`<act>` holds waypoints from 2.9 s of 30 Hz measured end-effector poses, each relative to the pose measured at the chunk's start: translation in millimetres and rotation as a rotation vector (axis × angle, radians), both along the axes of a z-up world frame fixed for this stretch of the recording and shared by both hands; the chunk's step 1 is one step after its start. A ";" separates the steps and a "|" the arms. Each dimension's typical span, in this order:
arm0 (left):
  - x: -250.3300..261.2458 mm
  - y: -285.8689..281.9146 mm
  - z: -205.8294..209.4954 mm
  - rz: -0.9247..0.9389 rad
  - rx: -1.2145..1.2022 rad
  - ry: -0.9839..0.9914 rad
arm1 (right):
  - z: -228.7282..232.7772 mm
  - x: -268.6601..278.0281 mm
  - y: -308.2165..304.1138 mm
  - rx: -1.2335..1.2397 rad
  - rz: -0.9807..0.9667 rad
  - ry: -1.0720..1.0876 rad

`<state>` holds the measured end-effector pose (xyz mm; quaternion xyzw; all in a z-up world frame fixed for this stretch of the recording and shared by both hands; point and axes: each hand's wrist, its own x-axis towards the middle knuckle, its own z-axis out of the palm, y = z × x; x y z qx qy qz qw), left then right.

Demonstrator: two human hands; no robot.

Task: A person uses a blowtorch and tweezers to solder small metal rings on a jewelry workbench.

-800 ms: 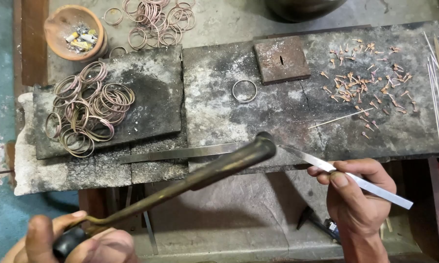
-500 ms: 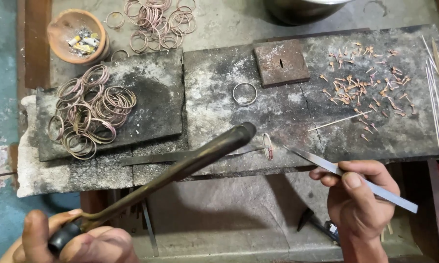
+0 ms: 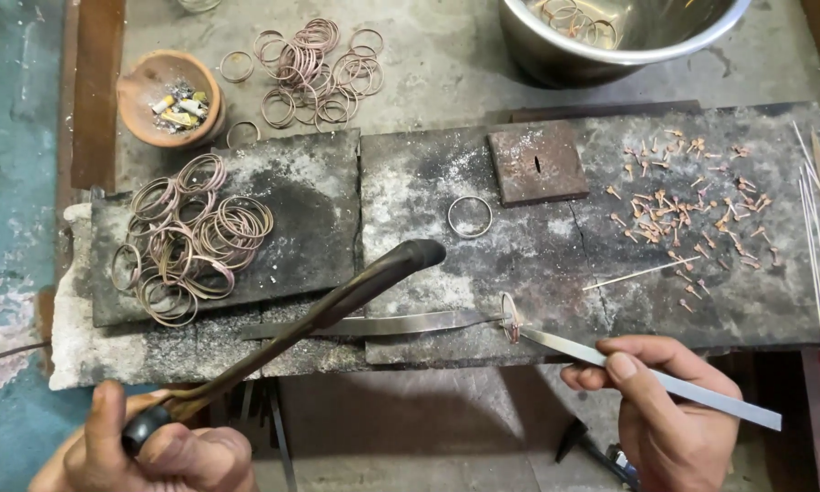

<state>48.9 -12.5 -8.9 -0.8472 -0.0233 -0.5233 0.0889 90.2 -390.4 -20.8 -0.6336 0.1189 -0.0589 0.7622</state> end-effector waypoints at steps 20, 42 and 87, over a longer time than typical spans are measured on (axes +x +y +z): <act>-2.4 3.0 -11.5 -0.003 -0.180 0.086 | 57.0 14.1 0.0 -0.308 -0.118 0.019; 2.8 -30.1 20.6 0.125 -0.318 0.064 | 82.4 69.8 21.7 -0.867 0.154 -0.477; 75.1 -91.5 54.7 -0.486 -0.658 1.139 | 41.5 -28.8 37.1 -0.277 -0.189 -0.002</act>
